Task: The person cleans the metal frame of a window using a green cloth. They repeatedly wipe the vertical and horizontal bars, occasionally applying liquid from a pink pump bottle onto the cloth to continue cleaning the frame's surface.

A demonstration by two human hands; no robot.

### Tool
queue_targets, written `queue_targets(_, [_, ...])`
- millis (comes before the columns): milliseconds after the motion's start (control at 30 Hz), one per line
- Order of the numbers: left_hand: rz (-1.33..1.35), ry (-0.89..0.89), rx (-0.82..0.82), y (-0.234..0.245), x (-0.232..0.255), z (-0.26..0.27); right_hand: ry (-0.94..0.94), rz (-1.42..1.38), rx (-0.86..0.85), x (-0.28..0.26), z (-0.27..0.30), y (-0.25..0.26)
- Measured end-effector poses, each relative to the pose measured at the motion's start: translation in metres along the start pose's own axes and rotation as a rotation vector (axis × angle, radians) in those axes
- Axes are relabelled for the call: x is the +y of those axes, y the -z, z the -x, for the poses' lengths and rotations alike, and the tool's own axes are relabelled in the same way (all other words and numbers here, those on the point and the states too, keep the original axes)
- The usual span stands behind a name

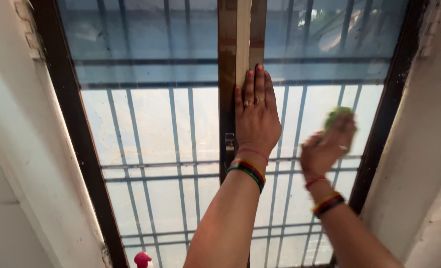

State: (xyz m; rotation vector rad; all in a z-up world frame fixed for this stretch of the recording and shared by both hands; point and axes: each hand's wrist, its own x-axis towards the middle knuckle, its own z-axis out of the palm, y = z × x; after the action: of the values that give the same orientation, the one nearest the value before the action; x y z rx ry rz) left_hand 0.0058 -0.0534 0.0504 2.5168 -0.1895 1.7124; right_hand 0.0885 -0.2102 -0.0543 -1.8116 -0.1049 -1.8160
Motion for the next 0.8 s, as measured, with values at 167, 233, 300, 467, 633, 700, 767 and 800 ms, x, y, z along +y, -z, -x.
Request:
queue_targets(167, [0.110, -0.014, 0.053, -0.008, -0.003, 0.002, 0.258, -0.127, -0.166, -0.076, 0.017, -0.004])
queue_targets(233, [0.041, -0.028, 0.066, -0.010, -0.004, 0.003, 0.460, -0.127, -0.205, -0.079, -0.006, 0.000])
queue_targets(300, [0.012, -0.050, 0.054, -0.011, -0.006, 0.003, 0.648, -0.126, -0.228, -0.064, -0.039, 0.006])
queue_targets(467, [0.001, -0.078, 0.014, -0.011, -0.009, 0.005, 0.690, -0.032, -0.243, -0.025, -0.089, 0.013])
queue_targets(633, [-0.021, -0.070, 0.002, -0.009, -0.007, 0.006, 0.447, -0.046, -0.076, 0.000, -0.095, 0.019])
queue_targets(700, [-0.027, -0.069, -0.001, -0.009, -0.007, 0.006, 0.323, -0.060, -0.013, 0.009, -0.085, 0.020])
queue_targets(767, [-0.023, -0.075, -0.004, -0.008, -0.007, 0.006, 0.227, -0.013, 0.019, 0.017, -0.070, 0.020])
queue_targets(800, [-0.033, -0.074, -0.014, -0.008, -0.006, 0.006, 0.181, 0.011, 0.035, 0.021, -0.060, 0.021])
